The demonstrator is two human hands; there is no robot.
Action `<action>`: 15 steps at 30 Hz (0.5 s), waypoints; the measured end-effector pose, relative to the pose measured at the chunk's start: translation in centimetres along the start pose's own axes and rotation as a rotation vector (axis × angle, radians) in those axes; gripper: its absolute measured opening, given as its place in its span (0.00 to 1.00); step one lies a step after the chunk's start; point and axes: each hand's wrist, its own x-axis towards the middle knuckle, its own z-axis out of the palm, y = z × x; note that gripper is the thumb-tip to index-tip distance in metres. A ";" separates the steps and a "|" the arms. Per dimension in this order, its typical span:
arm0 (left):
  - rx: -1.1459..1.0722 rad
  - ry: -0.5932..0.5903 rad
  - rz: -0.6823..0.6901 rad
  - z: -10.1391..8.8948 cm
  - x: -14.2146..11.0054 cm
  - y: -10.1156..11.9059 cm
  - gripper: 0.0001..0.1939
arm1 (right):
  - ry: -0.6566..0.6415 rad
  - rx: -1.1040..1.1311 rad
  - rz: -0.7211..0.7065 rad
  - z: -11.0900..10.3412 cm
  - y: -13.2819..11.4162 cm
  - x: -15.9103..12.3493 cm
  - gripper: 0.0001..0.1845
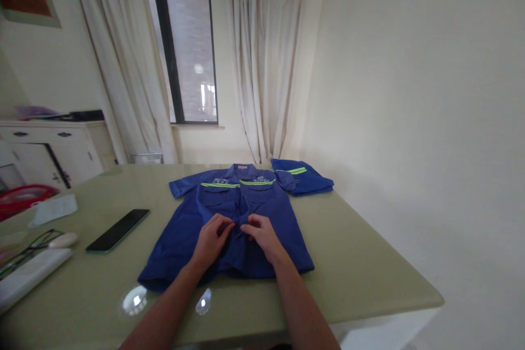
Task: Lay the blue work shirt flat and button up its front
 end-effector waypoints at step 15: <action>0.017 -0.020 0.007 0.1 0.0 -0.2 0.08 | -0.093 0.188 -0.084 0.1 0.2 -0.2 0.12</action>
